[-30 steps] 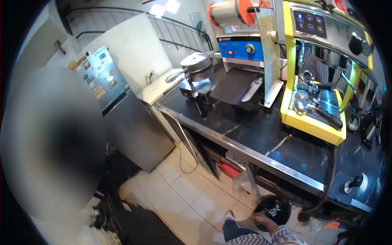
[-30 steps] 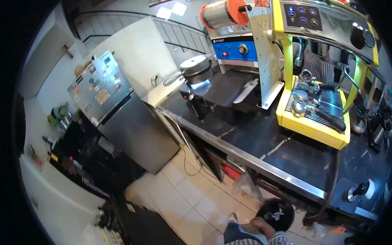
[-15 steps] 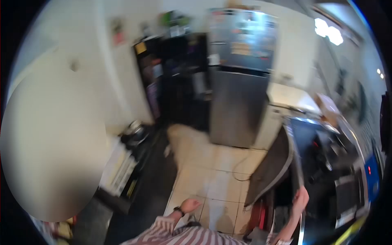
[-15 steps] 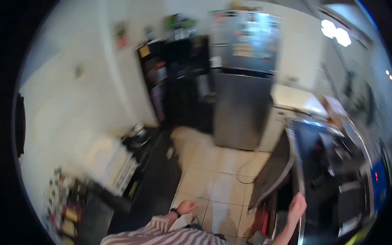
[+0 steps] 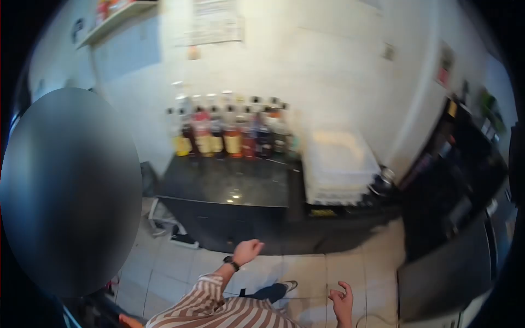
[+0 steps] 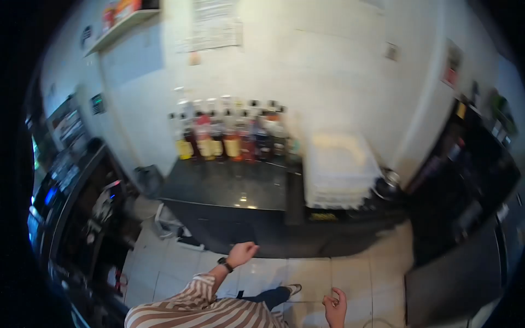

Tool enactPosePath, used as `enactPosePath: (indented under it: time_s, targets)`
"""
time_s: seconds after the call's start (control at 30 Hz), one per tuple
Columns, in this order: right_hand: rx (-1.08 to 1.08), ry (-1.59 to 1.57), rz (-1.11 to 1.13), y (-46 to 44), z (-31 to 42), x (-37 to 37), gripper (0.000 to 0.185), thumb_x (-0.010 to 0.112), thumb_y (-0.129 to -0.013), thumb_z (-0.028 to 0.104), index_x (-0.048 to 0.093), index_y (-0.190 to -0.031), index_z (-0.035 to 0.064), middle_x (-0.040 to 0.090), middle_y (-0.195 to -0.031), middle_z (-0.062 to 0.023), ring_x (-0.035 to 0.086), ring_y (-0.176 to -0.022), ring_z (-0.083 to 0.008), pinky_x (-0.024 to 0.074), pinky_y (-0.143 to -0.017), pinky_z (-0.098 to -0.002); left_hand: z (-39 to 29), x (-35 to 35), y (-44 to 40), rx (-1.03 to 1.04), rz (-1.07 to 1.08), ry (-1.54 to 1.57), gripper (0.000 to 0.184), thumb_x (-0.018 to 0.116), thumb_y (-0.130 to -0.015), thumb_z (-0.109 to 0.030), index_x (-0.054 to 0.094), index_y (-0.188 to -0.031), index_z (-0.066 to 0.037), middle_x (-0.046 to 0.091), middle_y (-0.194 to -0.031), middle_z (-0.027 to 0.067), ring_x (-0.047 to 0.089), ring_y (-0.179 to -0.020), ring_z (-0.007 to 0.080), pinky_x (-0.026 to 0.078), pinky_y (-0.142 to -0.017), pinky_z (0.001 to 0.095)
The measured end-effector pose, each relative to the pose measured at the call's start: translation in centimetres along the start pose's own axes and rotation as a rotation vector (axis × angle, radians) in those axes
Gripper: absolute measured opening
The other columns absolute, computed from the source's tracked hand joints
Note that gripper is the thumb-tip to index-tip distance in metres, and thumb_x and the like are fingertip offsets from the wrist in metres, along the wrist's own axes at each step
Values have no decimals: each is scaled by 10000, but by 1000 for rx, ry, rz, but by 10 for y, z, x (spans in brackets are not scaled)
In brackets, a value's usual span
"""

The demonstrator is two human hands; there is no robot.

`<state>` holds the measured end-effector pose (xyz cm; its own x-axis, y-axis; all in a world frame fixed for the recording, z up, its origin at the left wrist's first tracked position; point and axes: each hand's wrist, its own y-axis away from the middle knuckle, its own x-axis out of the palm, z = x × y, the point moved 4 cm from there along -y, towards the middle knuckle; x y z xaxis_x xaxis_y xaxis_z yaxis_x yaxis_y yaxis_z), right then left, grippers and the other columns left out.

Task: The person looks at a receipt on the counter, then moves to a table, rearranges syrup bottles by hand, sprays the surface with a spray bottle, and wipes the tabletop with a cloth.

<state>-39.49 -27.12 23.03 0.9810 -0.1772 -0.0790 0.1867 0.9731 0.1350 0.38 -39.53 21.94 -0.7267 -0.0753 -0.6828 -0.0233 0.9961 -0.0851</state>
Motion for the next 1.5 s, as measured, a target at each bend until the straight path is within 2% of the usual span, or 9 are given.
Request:
enactPosePath:
  time_s: [0.13, 0.33, 0.47, 0.57, 0.67, 1.0, 1.1, 1.3, 1.5]
  targets:
    - [-218, 314, 389, -22, 65, 117, 416, 626, -838, 14, 502, -1235, 21, 594, -1085, -109, 615, -865, -147, 523, -721, -271, 181, -128, 136, -468, -379, 155, 255, 564, -907, -252, 644, -850, -17, 648, -648, 119, 661, -618, 246, 499, -575, 369]
    - [-230, 158, 584, -32, 92, 340, 354, 629, -860, 28, 543, -1204, 24, 631, -1009, -75, 614, -834, -104, 512, -717, -254, 350, -208, 336, -818, -675, 106, 189, 585, -869, -173, 644, -842, 4, 655, -654, 141, 671, -603, 245, 522, -579, 368]
    - [-244, 197, 780, -4, 54, 524, 324, 626, -882, 75, 565, -1198, 32, 664, -970, -83, 641, -856, -128, 533, -775, -282, 417, -211, 401, -952, -552, 134, 164, 560, -869, -142, 647, -866, -4, 664, -690, 146, 676, -662, 251, 520, -620, 373]
    - [-392, 273, 1301, 65, 108, 617, 371, 620, -885, 123, 556, -1238, 30, 674, -951, -118, 670, -896, -192, 533, -813, -304, 423, -228, 412, -712, -426, 116, 302, 484, -926, -241, 647, -1005, 1, 682, -809, 174, 653, -763, 282, 521, -729, 396]
    - [-561, 421, 1367, 71, 130, 667, 410, 619, -868, 128, 541, -1259, 34, 663, -1005, -139, 674, -892, -229, 535, -807, -317, 430, -252, 392, -713, -376, 109, 281, 494, -924, -214, 646, -1017, 4, 680, -815, 178, 652, -754, 281, 520, -717, 389]
    - [-587, 572, 1235, 20, 124, 648, 357, 627, -857, 156, 565, -1187, 35, 658, -896, -125, 657, -769, -265, 524, -683, -347, 414, -310, 249, -649, -555, 298, 173, 524, -918, -100, 617, -1023, 1, 659, -721, 104, 638, -618, 173, 509, -587, 316]
    - [-550, 456, 1176, 12, 106, 636, 386, 661, -839, 155, 564, -1194, 39, 661, -844, -110, 647, -697, -236, 523, -638, -339, 409, -268, 223, -630, -431, 590, 222, 543, -949, -206, 617, -1050, -23, 661, -890, 124, 655, -769, 170, 537, -648, 325]
    - [-443, 558, 945, 6, 81, 587, 327, 699, -795, 136, 641, -1094, 17, 691, -835, -121, 669, -723, -157, 530, -691, -287, 354, -234, 161, -447, 27, 258, 268, 521, -923, -254, 628, -1067, -56, 689, -926, 170, 652, -856, 348, 497, -760, 424]
    - [-438, 694, 867, 21, 63, 548, 320, 685, -787, 178, 650, -1071, 34, 683, -888, -139, 669, -816, -294, 532, -730, -347, 344, -213, 148, -377, 148, 340, 251, 545, -918, -245, 630, -1079, -73, 687, -912, 165, 668, -853, 319, 515, -742, 387]
